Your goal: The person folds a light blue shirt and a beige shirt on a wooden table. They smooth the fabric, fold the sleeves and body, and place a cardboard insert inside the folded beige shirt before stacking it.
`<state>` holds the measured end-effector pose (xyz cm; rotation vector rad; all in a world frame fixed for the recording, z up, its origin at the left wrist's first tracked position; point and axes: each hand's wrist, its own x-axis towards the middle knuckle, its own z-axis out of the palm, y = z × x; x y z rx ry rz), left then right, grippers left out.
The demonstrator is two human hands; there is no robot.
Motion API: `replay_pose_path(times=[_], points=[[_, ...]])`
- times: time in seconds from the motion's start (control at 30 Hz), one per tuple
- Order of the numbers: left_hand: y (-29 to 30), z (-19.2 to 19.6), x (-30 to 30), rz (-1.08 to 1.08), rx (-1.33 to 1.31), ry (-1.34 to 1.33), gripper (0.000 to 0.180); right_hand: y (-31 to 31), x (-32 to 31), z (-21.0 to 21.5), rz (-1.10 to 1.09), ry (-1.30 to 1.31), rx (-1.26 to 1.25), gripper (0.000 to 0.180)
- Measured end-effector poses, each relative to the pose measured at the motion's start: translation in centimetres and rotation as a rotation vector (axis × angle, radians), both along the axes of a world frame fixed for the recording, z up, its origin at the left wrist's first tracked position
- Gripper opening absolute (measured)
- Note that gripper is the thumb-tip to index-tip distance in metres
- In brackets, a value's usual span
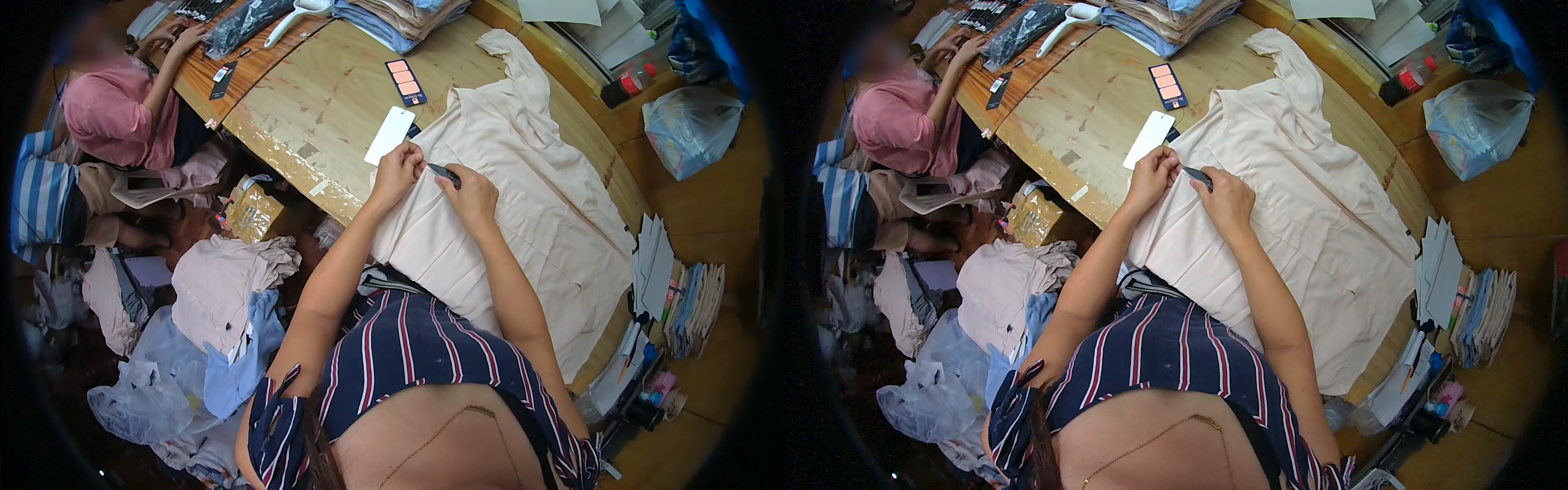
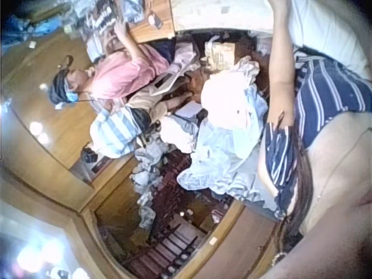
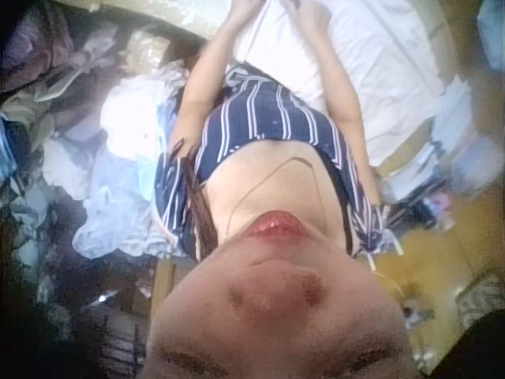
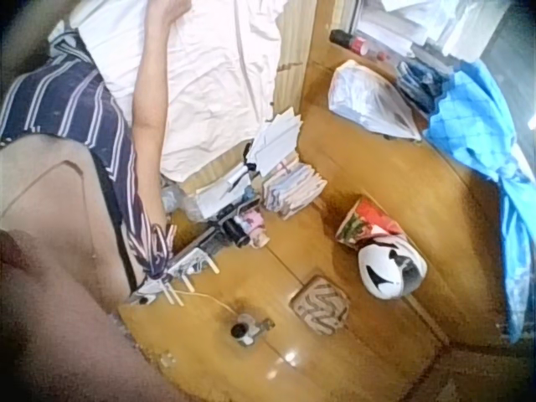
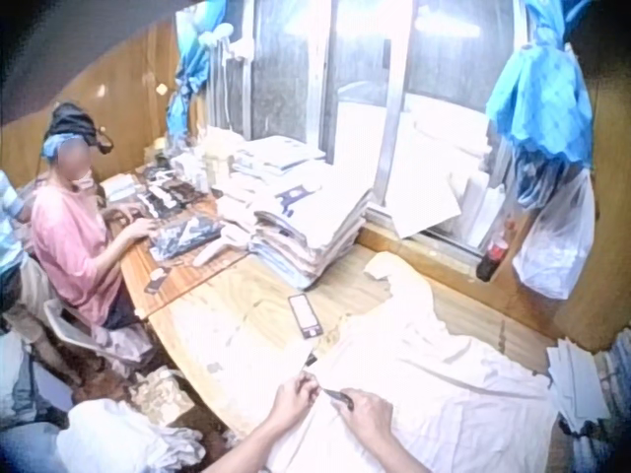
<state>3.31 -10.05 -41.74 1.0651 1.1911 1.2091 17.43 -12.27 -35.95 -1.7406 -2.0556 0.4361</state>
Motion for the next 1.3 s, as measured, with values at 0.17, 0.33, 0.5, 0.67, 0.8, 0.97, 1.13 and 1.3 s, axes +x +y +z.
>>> replay_pose_path(times=[0.17, 0.33, 0.5, 0.67, 0.8, 0.97, 1.13, 1.3], points=[[0.0, -0.2, 0.0, 0.001, 0.016, 0.054, 0.01, 0.0, 0.2, 0.1, -0.008, 0.002, -0.019, 0.022], [0.1, -0.3, -0.1, 0.0, 0.036, 0.052, 0.01, 0.1, -0.2, 0.5, 0.007, 0.001, -0.01, 0.021], [0.1, -0.2, 0.0, -0.006, 0.003, 0.011, 0.011, 0.1, -0.3, 0.5, 0.0, -0.057, -0.019, 0.023], [-0.2, 0.6, -0.6, 0.085, -0.078, -0.09, 0.008, -0.1, 2.9, 0.1, -0.194, 0.143, -0.007, 0.027], [-2.8, 3.6, -5.9, 0.381, -0.018, -0.052, 0.01, -3.2, 15.7, -0.1, -0.543, 0.234, 0.192, 0.029], [-9.6, 3.1, -19.9, 0.623, -0.459, 1.352, 0.023, -17.1, 34.4, 0.3, -1.246, -0.169, 0.194, 0.035], [-10.2, 2.1, -18.2, 0.752, 0.192, 1.346, 0.024, -27.0, 41.5, 0.9, -1.626, -0.458, -0.103, 0.046], [-4.7, 3.0, -4.6, 0.108, 0.462, 1.003, 0.035, -24.6, 41.8, -0.3, -1.32, -0.621, 0.292, 0.035]])
